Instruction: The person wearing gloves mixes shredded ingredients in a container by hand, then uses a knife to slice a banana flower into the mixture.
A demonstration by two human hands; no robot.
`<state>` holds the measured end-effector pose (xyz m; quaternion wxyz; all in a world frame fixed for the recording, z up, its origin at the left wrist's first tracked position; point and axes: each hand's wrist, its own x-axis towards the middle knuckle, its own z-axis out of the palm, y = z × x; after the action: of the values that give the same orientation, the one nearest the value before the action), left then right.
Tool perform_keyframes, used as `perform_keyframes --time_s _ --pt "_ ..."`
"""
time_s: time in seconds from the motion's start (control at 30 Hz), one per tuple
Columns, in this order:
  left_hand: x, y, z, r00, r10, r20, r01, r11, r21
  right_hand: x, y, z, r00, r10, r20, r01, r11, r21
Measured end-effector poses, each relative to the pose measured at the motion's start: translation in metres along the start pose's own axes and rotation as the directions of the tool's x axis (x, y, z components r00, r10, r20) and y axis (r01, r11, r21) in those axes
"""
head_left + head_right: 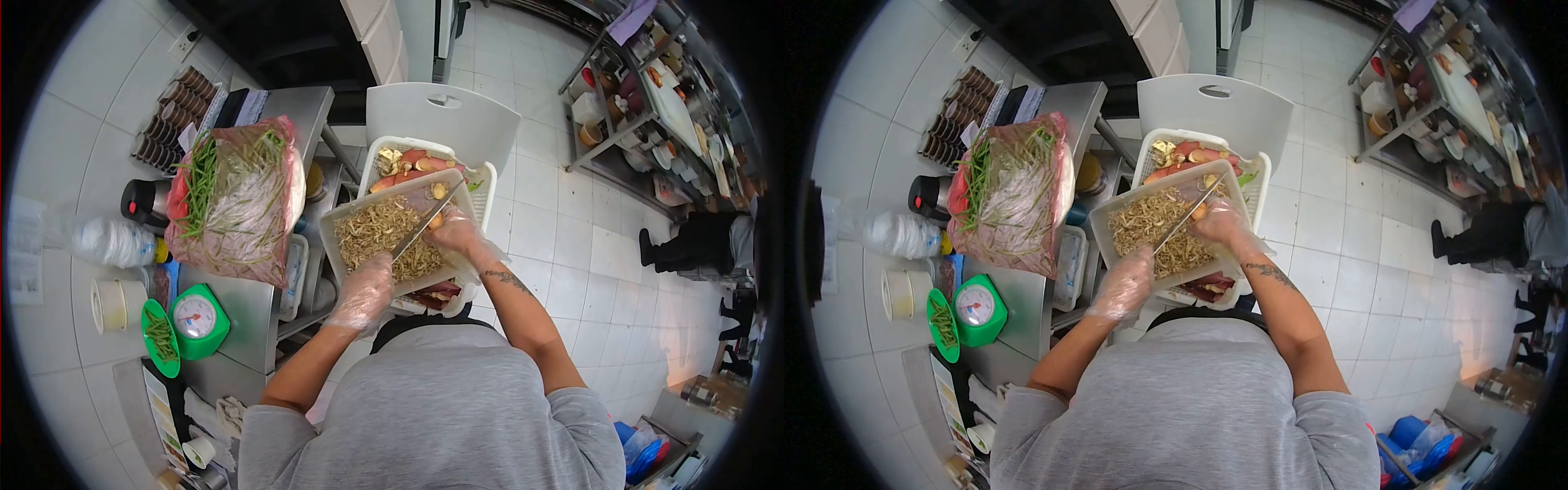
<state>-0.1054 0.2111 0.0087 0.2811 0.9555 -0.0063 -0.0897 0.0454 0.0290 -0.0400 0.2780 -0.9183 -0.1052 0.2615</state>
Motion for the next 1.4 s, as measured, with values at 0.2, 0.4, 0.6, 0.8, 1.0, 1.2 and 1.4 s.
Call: perform_keyframes --time_s 0.2,0.4,0.6,0.8,1.0,1.2,1.4 --pt "0.045 0.016 0.008 0.986 -0.117 0.123 0.118 0.993 -0.006 -0.001 -0.001 0.003 0.998 -0.021 0.062 0.029 0.993 -0.116" --pt "0.030 0.018 0.000 0.989 -0.078 0.126 0.073 0.996 0.044 0.002 0.011 0.009 1.000 -0.002 0.014 0.002 0.998 -0.061" --pt "0.008 0.017 0.006 1.000 -0.027 0.015 0.025 0.996 0.090 0.009 0.022 0.016 0.979 -0.205 -0.020 0.201 0.972 -0.122" --pt "0.009 0.020 0.011 0.999 -0.041 0.022 0.039 0.993 0.108 0.030 0.050 0.038 0.926 -0.377 0.024 0.368 0.888 -0.276" --pt "0.005 0.017 0.006 1.000 -0.014 0.017 0.012 0.998 0.064 0.012 0.025 0.014 0.988 -0.152 0.016 0.153 0.982 -0.114" --pt "0.014 0.017 0.011 0.999 -0.007 0.043 0.004 0.997 0.074 0.018 0.033 0.025 0.994 -0.106 0.028 0.106 0.994 -0.024" --pt "0.060 0.018 0.019 0.995 -0.077 0.065 0.078 0.997 -0.018 0.009 0.024 0.032 0.994 -0.086 -0.063 0.088 0.996 0.028"
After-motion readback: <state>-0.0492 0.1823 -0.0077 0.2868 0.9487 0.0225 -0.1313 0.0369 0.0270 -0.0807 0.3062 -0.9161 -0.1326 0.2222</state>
